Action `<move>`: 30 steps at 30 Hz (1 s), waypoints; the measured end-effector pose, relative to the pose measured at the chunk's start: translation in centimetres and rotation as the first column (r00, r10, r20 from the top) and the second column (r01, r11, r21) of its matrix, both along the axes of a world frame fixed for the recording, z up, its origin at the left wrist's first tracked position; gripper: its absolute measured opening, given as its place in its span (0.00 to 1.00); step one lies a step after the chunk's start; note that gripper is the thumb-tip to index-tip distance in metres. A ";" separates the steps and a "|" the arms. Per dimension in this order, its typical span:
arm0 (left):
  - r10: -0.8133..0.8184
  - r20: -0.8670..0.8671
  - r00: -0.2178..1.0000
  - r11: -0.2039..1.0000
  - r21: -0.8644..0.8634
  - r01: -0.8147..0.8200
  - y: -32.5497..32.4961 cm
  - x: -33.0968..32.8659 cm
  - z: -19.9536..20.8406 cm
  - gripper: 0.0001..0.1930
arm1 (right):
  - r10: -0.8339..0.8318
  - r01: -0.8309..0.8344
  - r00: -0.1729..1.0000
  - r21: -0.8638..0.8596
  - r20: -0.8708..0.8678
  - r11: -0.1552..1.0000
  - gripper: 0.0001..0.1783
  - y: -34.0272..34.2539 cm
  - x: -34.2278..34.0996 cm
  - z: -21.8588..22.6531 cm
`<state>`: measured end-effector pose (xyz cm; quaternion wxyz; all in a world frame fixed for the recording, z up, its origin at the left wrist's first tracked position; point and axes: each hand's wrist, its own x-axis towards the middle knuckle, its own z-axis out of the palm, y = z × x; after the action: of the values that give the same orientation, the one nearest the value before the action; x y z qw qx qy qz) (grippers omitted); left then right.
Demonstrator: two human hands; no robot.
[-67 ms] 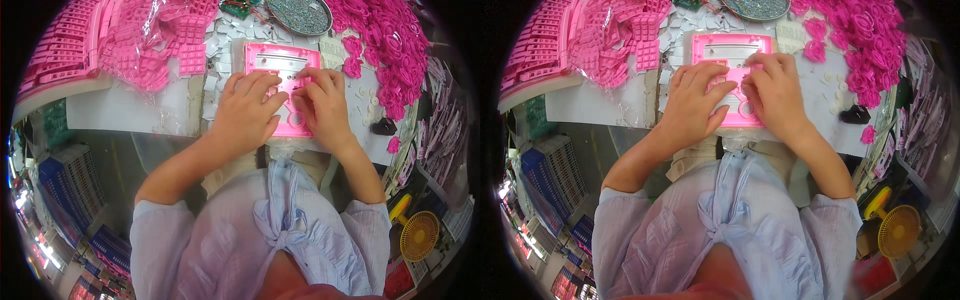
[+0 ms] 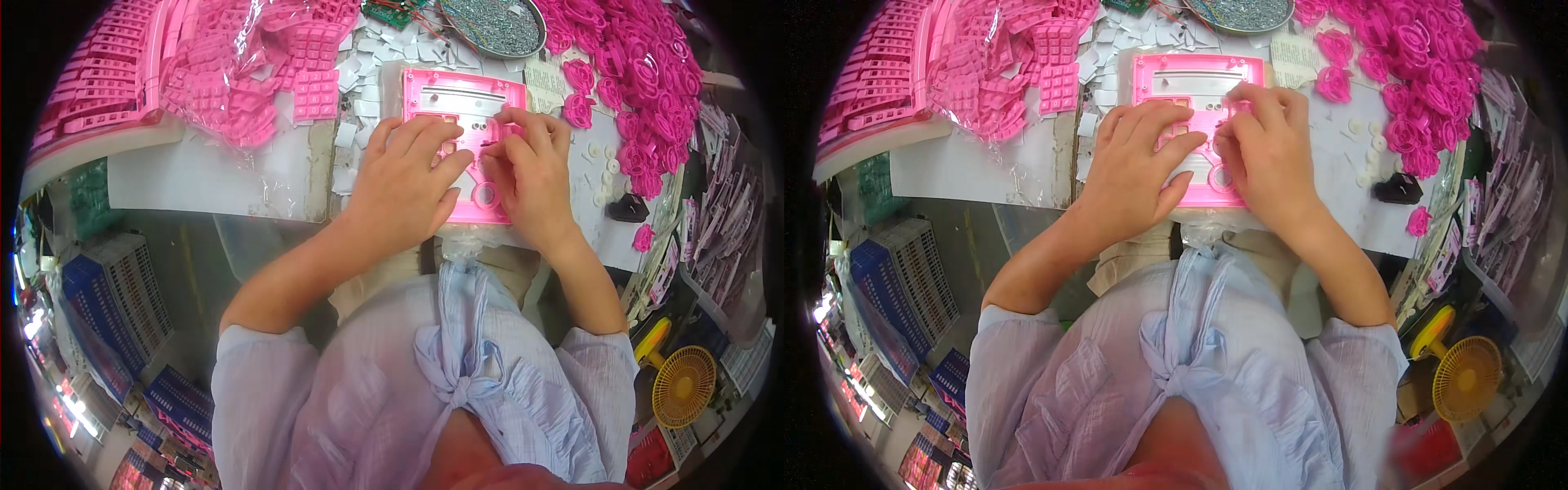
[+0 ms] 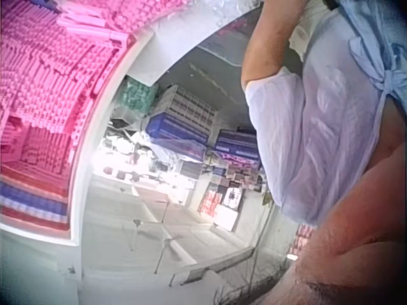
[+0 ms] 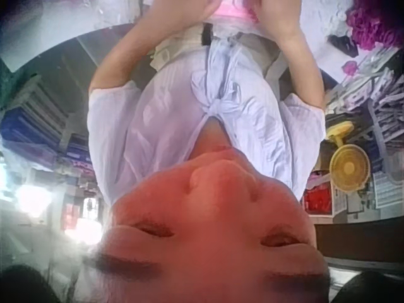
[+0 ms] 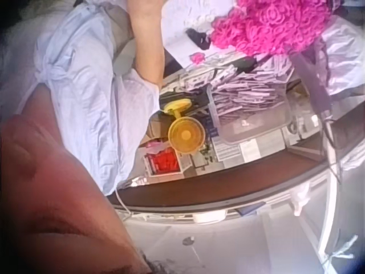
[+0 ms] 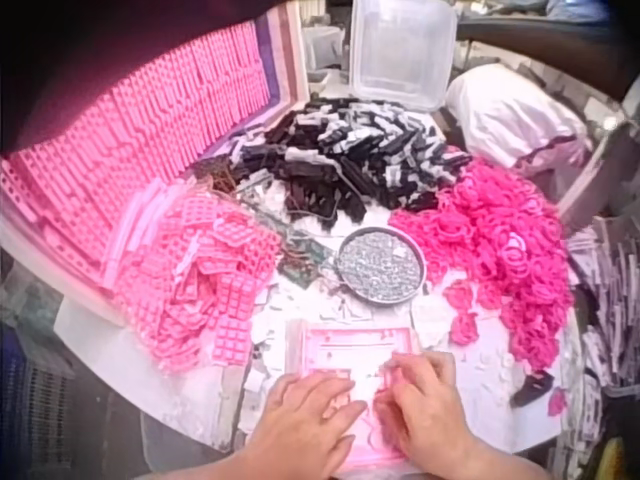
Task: Assembling the components of a pink toy piggy bank at a factory workbench.
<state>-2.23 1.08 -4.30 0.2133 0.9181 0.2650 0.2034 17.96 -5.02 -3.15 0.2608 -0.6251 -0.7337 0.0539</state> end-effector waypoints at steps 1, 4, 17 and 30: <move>0.000 0.000 1.000 1.000 0.001 0.000 0.0 0.0 0.0 0.21 | -0.022 0.023 1.000 -0.013 0.017 1.000 0.08 -0.1 -0.2 -0.1; -0.005 0.006 1.000 1.000 0.004 0.005 0.1 -0.1 0.2 0.21 | -0.079 0.080 0.997 -0.058 0.027 0.995 0.09 -0.1 -0.5 -0.1; -0.035 0.031 0.999 0.999 0.014 0.034 0.5 -0.1 0.2 0.21 | -0.090 0.094 0.992 -0.045 0.090 0.995 0.11 0.1 -0.7 -0.1; 0.131 -0.123 0.984 0.986 0.115 -0.117 12.2 10.7 4.2 0.08 | -0.098 0.123 0.974 0.116 -0.204 0.986 0.15 0.5 2.2 1.9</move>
<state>8.51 13.30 -0.10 0.1328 0.9213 0.3235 0.1702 20.17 -4.51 -1.29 0.3743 -0.6387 -0.6701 0.0538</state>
